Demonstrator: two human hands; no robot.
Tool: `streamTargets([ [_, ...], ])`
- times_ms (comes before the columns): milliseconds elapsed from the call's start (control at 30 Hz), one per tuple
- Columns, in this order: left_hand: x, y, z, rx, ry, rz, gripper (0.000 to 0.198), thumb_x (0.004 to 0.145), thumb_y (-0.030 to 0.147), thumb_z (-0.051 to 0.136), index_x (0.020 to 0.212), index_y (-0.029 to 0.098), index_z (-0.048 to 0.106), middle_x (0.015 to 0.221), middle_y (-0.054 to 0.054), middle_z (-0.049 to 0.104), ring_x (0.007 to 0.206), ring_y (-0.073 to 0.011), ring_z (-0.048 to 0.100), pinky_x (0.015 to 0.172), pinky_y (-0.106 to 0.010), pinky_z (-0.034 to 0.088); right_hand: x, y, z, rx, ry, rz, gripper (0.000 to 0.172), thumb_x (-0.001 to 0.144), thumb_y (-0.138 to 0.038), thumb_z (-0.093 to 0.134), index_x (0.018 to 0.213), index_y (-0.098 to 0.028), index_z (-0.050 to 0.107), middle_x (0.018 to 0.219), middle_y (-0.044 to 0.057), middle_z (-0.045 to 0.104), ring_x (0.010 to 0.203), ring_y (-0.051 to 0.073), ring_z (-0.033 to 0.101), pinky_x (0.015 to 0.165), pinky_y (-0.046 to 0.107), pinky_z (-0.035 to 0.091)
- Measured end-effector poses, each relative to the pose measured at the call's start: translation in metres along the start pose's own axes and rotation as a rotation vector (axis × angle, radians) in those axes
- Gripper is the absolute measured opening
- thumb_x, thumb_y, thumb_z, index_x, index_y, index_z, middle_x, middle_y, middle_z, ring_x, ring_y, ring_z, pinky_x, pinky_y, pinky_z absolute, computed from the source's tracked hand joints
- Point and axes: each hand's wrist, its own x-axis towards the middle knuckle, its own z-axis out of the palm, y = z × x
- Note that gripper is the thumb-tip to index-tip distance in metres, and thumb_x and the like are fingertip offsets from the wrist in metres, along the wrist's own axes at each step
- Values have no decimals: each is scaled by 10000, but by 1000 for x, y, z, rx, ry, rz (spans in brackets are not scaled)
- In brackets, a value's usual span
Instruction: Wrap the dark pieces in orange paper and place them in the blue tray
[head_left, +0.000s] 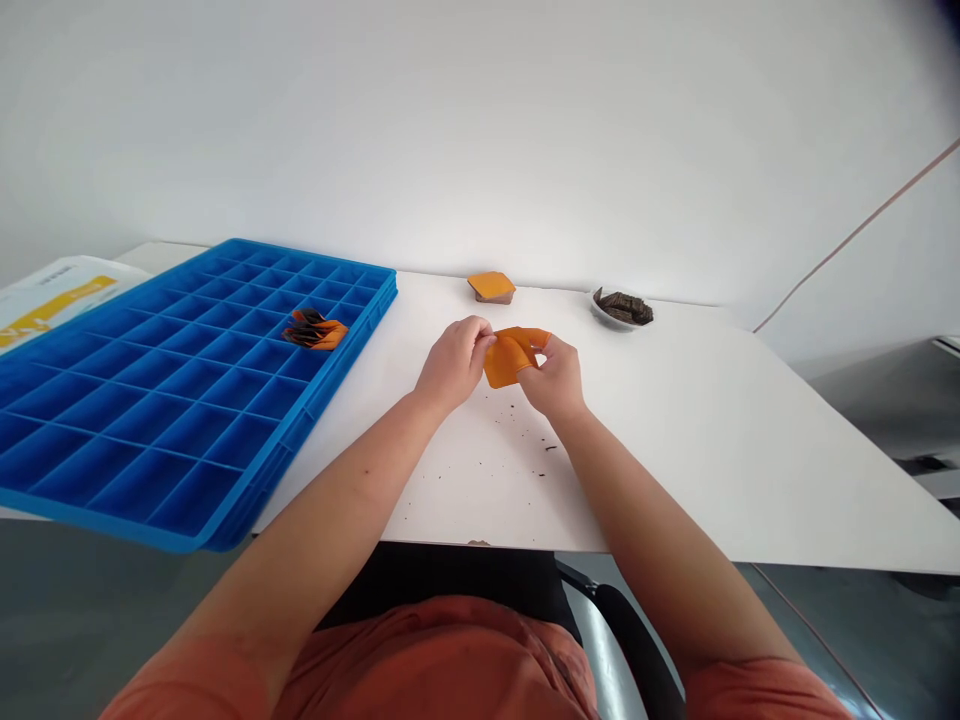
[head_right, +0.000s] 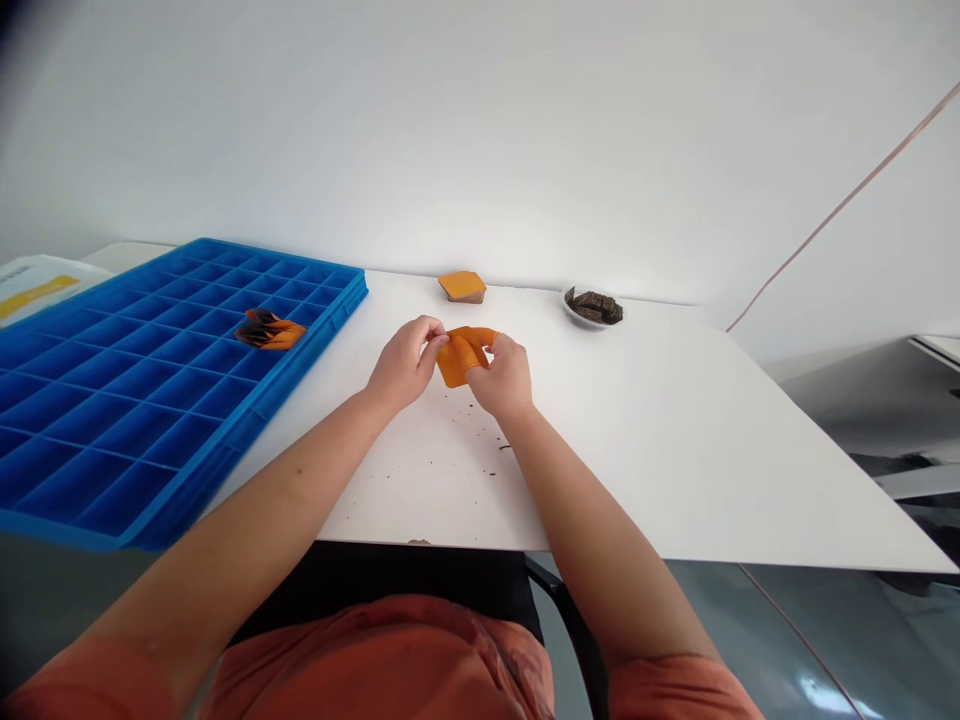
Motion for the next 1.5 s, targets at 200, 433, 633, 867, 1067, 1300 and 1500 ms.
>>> streamTargets([
  [200,0,4,-4,74,-4,100,143,1031,216,424,926,228,521,957,-50,674,892,-205,580,769,-353,477,5,1,-10,-147,34,-262,543,807,-317,697,1347,-276,654,1312,80,716,1148,297,661,990,542,545],
  [433,0,8,-5,83,22,117,144,1042,254,427,931,229,515,950,-51,682,877,-201,599,770,-351,487,5,2,-12,-282,53,-538,451,740,-70,555,1074,-301,753,1206,23,762,1148,287,649,961,521,560],
  [633,-4,10,-2,-20,-2,56,115,1032,254,454,948,224,526,978,-44,694,886,-180,628,766,-330,514,5,6,-3,-226,113,-491,161,879,-208,621,970,-287,729,1088,27,787,1084,266,672,934,502,567],
  [867,-7,2,5,-192,-7,-66,409,926,400,699,1283,251,569,1157,-62,722,1010,-200,686,865,-358,574,5,5,-7,-124,37,-367,95,925,-224,600,969,-269,672,1166,50,771,1176,254,649,1008,511,544],
  [1067,-6,-10,6,-300,-260,-150,259,1022,404,523,1108,271,727,1024,-35,780,907,-194,742,760,-332,601,4,2,-9,-94,-51,-440,61,966,-242,576,977,-267,631,1251,62,738,1256,241,626,1069,511,524],
  [1300,-6,-10,0,-167,-209,-119,378,1026,315,456,1304,319,711,884,-10,769,662,-158,674,643,-315,558,5,6,-13,-238,-152,-497,128,968,-237,571,1016,-266,686,1411,65,668,1345,275,584,1134,564,487],
  [1500,-3,-8,-7,-63,-187,-55,433,951,192,499,1305,310,719,1006,-14,798,724,-173,696,711,-331,554,5,7,-12,-254,-112,-654,161,970,-253,614,1073,-278,735,1442,54,654,1356,277,581,1138,548,505],
])
